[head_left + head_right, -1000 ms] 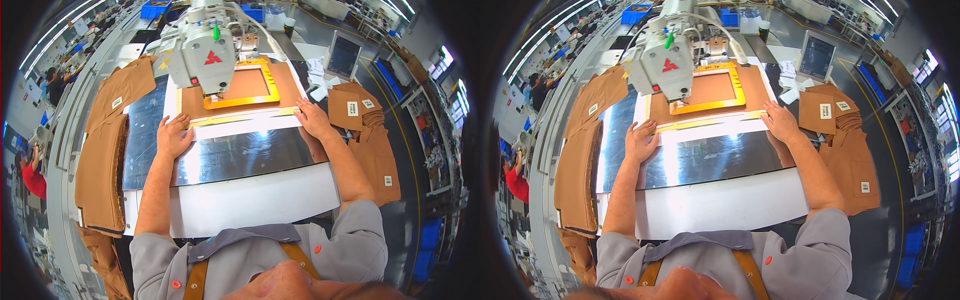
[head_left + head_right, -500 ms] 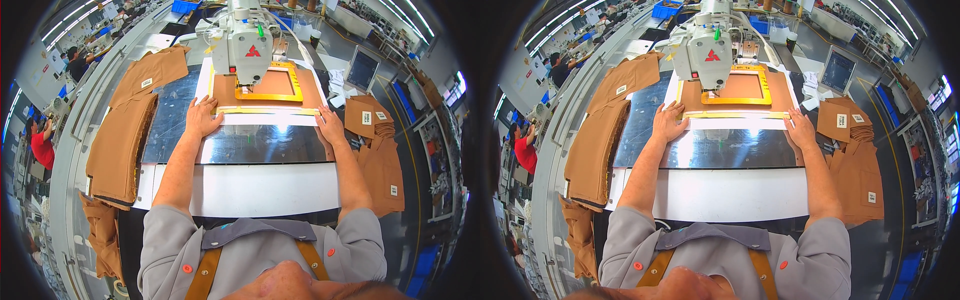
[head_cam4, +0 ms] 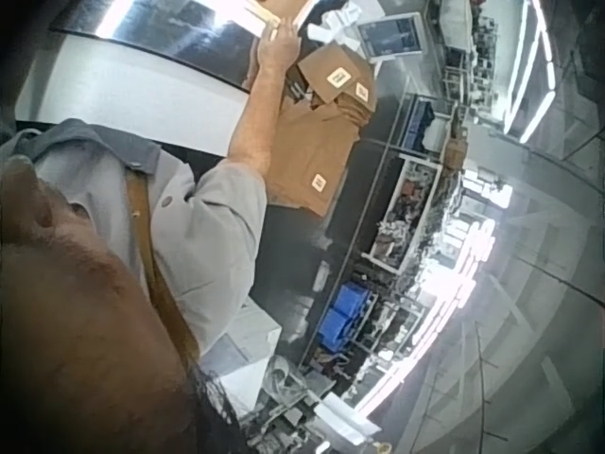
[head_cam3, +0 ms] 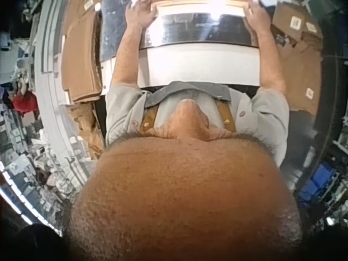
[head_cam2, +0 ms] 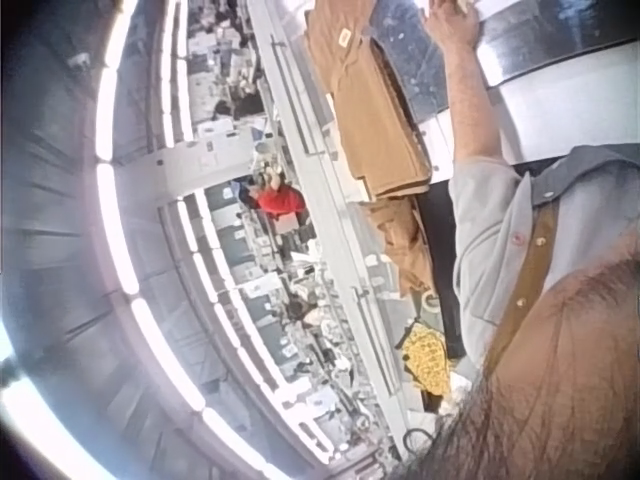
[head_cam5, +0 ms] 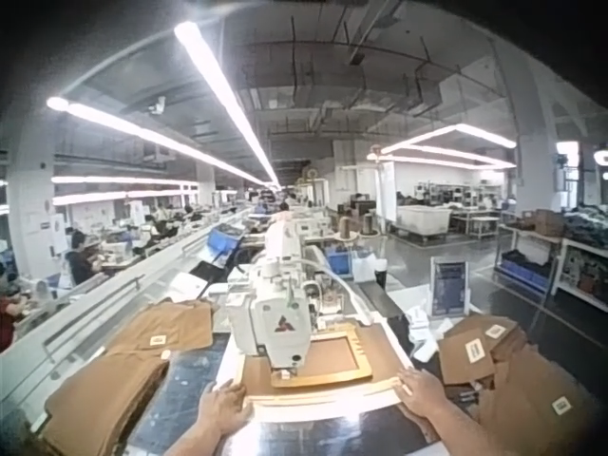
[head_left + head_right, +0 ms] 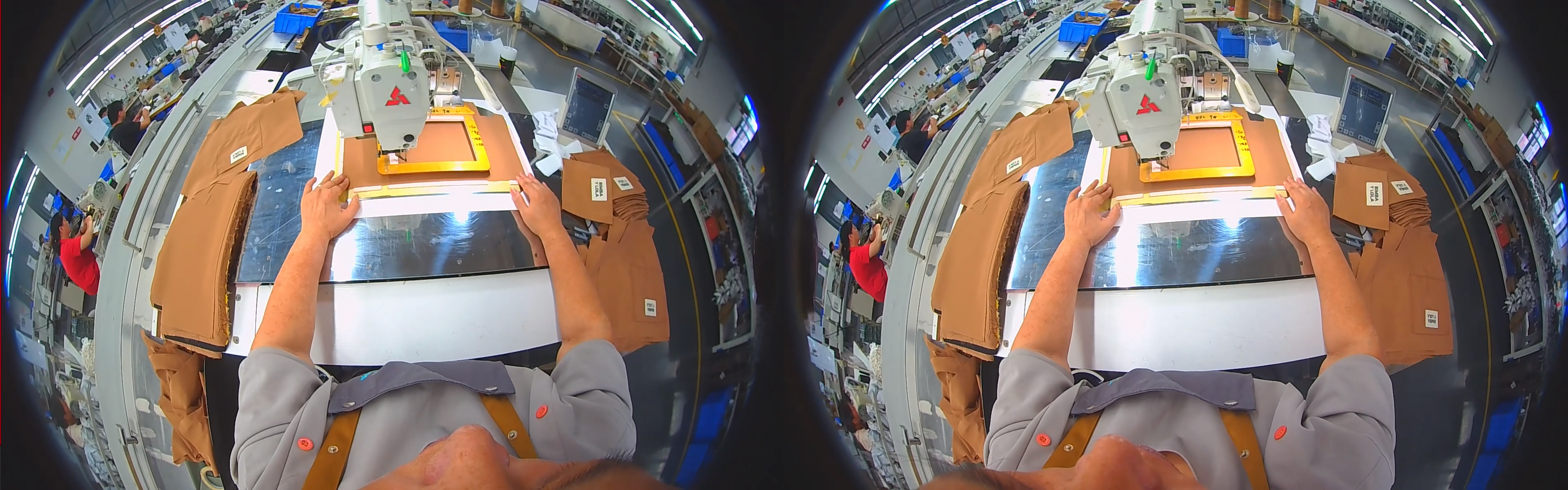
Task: Sewing pocket panels onto leather bag components using an automated sewing machine.
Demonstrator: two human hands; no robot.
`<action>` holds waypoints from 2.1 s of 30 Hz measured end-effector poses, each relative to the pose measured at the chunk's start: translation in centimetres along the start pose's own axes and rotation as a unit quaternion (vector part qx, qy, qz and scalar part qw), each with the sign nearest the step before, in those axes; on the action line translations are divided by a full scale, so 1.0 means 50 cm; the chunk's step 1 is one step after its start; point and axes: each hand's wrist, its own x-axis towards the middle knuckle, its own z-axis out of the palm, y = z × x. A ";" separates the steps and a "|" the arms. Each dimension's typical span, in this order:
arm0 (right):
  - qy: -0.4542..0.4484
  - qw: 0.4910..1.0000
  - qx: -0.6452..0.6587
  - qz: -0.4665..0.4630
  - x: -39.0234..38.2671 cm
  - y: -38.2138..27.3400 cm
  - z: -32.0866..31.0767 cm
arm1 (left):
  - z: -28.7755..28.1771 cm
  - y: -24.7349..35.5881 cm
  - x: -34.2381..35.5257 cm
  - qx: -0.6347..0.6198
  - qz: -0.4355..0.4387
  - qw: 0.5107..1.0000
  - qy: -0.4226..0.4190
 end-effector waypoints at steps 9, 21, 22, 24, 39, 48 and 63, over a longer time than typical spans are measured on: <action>0.014 1.000 0.006 0.001 -0.003 -0.001 0.007 | 0.004 0.000 0.006 0.010 -0.001 1.000 0.002; 0.141 0.988 0.047 -0.046 -0.003 0.008 0.010 | 0.009 -0.001 0.010 0.006 0.018 1.000 -0.001; 0.141 0.988 0.045 -0.050 -0.004 0.005 0.007 | 0.006 0.004 0.011 0.003 0.025 1.000 -0.001; 0.143 0.988 0.039 -0.047 -0.011 0.008 0.010 | 0.010 0.009 0.014 0.018 0.022 0.999 -0.017; 0.021 0.989 -0.115 0.086 0.088 0.232 -0.120 | 0.009 0.000 -0.006 0.008 0.028 0.999 -0.022; -0.117 0.951 -0.245 0.150 0.152 0.334 -0.135 | -0.002 0.014 0.008 -0.012 0.027 0.999 0.026; 0.064 0.995 0.078 0.027 0.086 0.091 -0.327 | -0.016 0.124 -0.011 -0.089 0.140 0.986 -0.026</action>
